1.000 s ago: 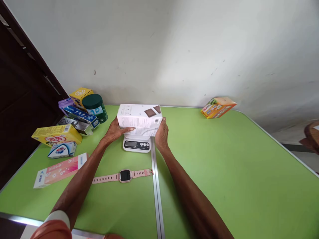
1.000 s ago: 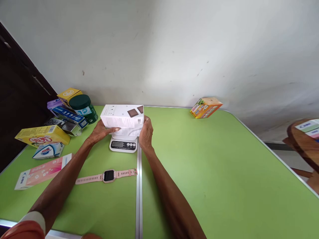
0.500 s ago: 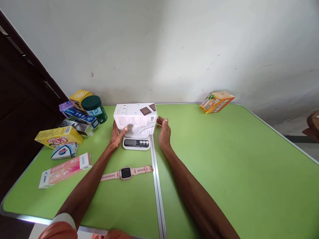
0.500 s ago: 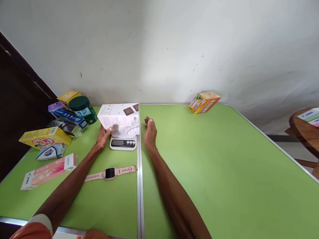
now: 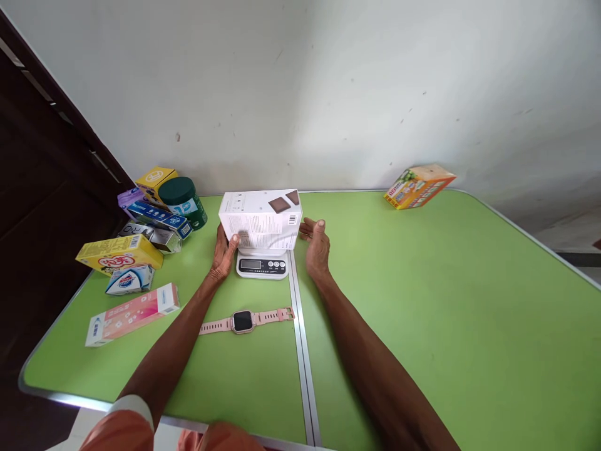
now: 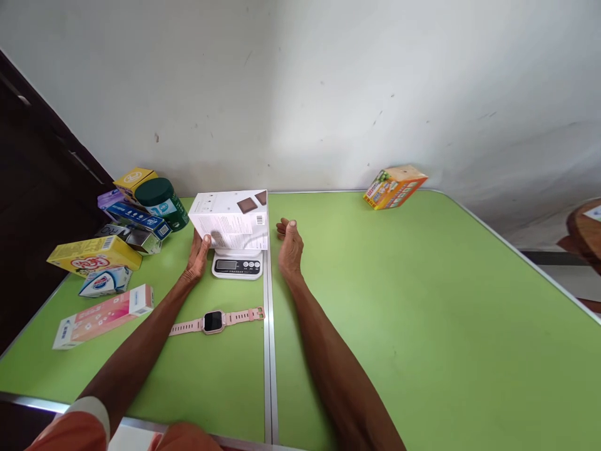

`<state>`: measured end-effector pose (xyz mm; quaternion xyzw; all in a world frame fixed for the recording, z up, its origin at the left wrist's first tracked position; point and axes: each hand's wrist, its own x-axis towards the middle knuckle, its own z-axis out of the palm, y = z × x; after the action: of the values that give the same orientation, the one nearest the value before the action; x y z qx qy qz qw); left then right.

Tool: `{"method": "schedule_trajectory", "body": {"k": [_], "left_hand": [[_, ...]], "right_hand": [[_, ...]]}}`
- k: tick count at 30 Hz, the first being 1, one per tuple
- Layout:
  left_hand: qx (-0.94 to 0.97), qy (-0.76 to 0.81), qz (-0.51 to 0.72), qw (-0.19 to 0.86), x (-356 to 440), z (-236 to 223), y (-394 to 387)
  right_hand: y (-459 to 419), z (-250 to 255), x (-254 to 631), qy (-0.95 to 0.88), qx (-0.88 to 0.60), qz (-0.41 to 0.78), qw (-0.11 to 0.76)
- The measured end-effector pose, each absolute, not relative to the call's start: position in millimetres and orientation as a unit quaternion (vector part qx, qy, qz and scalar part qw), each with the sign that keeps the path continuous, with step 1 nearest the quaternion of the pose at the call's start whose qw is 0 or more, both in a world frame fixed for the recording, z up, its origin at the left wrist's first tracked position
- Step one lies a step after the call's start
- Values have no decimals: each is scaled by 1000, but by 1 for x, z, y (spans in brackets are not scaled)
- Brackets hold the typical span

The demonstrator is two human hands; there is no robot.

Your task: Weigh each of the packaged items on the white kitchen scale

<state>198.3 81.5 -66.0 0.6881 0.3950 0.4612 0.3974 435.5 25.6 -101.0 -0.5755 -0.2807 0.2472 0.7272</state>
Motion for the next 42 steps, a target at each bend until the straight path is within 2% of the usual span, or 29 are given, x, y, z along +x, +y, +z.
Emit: {"method": "schedule_trajectory", "body": {"k": [42], "left_hand": [[687,377,480,395,196,-74,86]], "right_hand": [[22,-100,432,-351,-551,250,714]]}}
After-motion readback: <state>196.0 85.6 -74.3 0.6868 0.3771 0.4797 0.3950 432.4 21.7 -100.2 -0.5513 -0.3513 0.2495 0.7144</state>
